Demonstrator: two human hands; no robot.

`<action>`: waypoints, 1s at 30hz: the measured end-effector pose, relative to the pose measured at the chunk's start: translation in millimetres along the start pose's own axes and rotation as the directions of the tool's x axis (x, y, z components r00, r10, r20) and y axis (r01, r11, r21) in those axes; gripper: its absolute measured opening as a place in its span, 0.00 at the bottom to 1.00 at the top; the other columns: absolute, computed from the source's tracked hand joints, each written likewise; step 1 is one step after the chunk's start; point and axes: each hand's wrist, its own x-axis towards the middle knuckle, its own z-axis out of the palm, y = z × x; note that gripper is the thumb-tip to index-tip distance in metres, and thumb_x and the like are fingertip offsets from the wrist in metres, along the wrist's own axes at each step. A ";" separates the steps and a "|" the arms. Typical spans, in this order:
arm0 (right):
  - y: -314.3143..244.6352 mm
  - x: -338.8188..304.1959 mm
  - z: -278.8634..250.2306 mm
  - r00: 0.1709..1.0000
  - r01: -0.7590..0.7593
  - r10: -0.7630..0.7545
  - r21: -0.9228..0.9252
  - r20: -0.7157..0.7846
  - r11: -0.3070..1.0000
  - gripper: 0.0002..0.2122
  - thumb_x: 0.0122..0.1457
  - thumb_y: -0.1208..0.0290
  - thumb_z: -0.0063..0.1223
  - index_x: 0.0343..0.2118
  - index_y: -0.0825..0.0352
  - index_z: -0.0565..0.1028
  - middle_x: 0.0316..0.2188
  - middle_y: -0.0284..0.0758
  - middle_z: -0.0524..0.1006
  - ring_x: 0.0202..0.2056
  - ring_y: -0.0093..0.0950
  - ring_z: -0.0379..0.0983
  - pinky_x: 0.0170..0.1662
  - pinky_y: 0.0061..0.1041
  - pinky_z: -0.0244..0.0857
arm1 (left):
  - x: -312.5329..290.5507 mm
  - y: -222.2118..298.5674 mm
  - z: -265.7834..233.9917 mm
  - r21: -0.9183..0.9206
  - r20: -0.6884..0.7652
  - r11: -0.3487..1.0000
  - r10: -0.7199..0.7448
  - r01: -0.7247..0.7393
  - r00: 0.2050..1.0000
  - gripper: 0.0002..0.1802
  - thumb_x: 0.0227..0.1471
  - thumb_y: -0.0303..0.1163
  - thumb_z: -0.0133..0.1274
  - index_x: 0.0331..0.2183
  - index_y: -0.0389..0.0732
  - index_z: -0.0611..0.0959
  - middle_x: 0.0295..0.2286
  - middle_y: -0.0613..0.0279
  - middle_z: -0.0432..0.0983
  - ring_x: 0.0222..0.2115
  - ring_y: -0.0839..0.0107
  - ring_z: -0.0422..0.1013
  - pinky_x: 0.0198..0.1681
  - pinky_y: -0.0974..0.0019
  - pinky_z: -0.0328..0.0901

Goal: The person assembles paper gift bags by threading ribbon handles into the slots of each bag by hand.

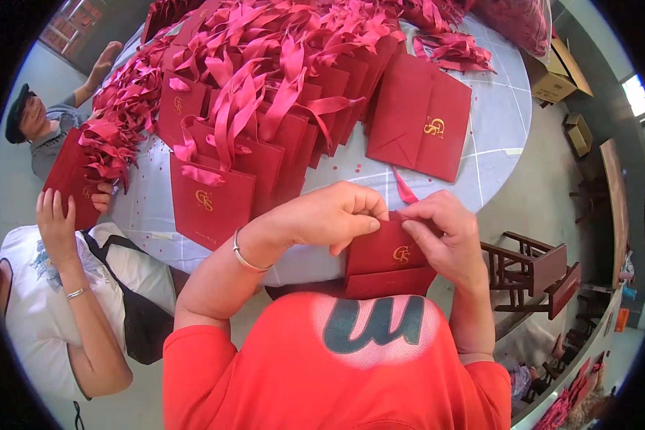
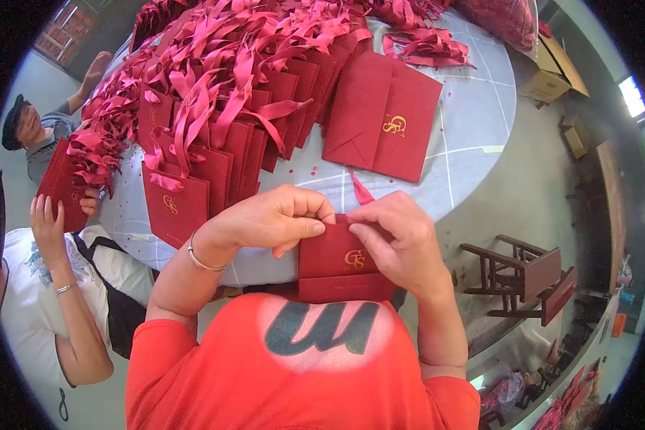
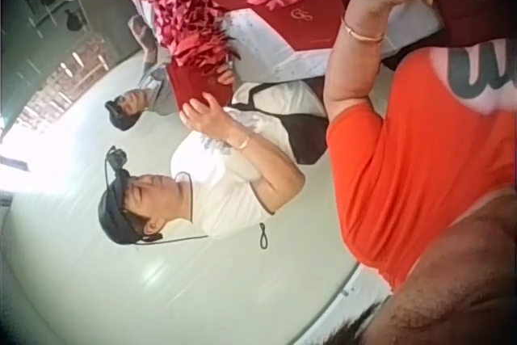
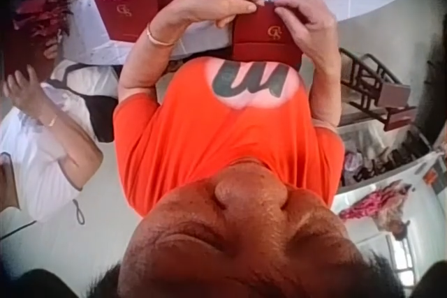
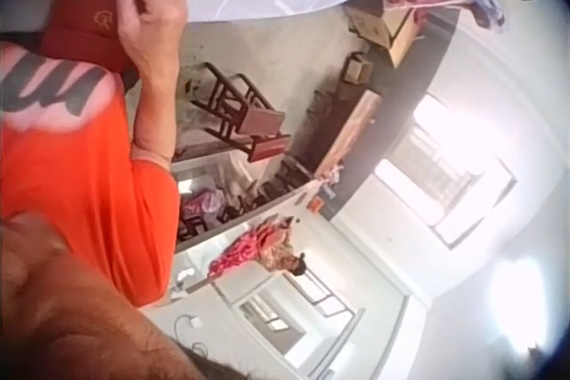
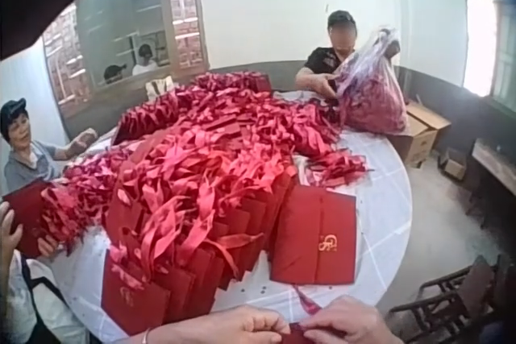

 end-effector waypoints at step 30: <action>17.0 -4.4 4.5 0.994 -0.106 0.103 0.328 0.026 0.939 0.07 0.48 0.82 0.64 0.32 0.69 0.81 0.26 0.35 0.79 0.31 0.26 0.74 0.36 0.24 0.66 | 4.3 -6.3 15.5 0.166 -0.191 0.978 0.154 -0.123 0.969 0.05 0.46 0.28 0.59 0.26 0.37 0.79 0.18 0.77 0.69 0.19 0.91 0.60 0.20 0.78 0.55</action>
